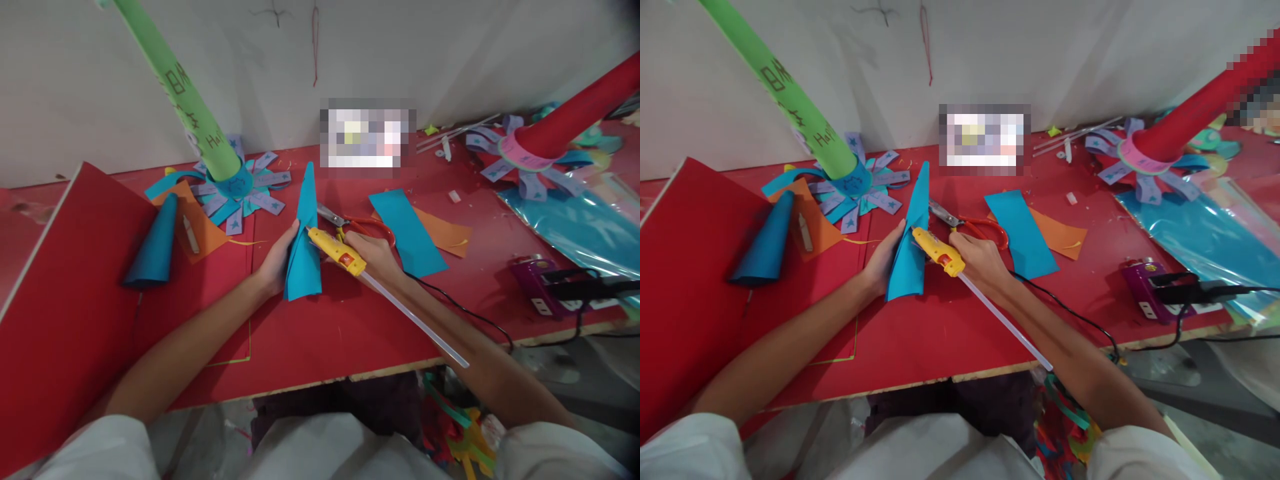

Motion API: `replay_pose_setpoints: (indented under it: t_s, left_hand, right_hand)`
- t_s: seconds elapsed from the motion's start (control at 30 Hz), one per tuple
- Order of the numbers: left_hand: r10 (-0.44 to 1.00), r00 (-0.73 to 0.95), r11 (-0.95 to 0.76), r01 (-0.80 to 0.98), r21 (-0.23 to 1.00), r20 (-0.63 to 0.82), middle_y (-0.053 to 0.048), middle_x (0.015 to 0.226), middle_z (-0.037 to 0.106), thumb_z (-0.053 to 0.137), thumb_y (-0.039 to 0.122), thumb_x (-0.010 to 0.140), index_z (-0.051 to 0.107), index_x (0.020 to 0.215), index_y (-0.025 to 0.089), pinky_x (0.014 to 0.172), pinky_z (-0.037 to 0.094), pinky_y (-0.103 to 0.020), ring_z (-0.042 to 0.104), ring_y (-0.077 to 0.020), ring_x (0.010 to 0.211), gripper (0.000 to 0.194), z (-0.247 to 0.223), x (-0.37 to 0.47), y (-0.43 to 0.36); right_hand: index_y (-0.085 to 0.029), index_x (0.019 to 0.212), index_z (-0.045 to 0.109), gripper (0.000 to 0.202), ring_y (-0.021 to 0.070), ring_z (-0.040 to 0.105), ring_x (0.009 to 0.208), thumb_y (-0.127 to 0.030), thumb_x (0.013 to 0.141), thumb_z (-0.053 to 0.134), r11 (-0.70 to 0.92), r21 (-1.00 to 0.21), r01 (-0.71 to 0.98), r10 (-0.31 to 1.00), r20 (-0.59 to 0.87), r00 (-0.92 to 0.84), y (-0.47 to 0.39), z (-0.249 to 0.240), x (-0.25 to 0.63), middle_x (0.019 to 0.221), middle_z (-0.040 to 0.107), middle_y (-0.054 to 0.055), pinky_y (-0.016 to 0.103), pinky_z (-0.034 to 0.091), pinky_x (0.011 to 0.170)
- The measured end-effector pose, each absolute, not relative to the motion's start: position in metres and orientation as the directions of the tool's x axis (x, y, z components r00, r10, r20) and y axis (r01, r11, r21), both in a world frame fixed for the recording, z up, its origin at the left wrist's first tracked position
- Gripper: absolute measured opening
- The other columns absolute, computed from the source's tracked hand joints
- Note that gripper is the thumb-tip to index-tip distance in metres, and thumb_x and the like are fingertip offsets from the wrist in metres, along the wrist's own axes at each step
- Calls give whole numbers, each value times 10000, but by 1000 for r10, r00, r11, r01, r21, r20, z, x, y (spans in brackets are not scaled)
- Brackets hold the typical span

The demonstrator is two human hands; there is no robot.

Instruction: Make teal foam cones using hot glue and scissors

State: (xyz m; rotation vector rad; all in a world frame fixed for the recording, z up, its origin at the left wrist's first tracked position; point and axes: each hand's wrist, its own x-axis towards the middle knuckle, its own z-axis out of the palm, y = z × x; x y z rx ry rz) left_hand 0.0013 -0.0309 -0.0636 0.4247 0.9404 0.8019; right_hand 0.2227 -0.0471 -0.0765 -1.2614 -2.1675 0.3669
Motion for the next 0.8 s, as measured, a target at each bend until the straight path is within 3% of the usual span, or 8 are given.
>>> replay_pose_setpoints:
  t_s: [0.2,0.43,0.8]
  left_hand:
    - [766,337,643,-410,646,-548,-123,941,816,578,620,1015,762,1208,156,838,659,-370,791,-255,816,535,-64,1,-31]
    - [776,370,630,-420,653,-511,-131,916,811,545,616,1036,774,1120,148,871,656,-367,793,-248,826,528,-63,0,-30]
    - [772,338,635,-377,674,-538,-134,921,808,607,675,980,776,1148,148,727,634,-342,766,-243,754,579,-70,-3,-29]
  right_hand:
    - [-235,771,457,340,131,434,586,-409,1040,569,546,-518,658,837,364,-408,-47,-74,224,702,566,4,309,292,585]
    - [-230,806,518,389,161,567,625,-539,1030,595,487,-565,666,871,371,-323,-45,-72,227,735,632,28,304,347,600]
    - [-242,751,374,415,119,416,574,-461,1060,542,573,-548,610,819,386,-424,-47,-71,225,673,509,-14,296,295,582]
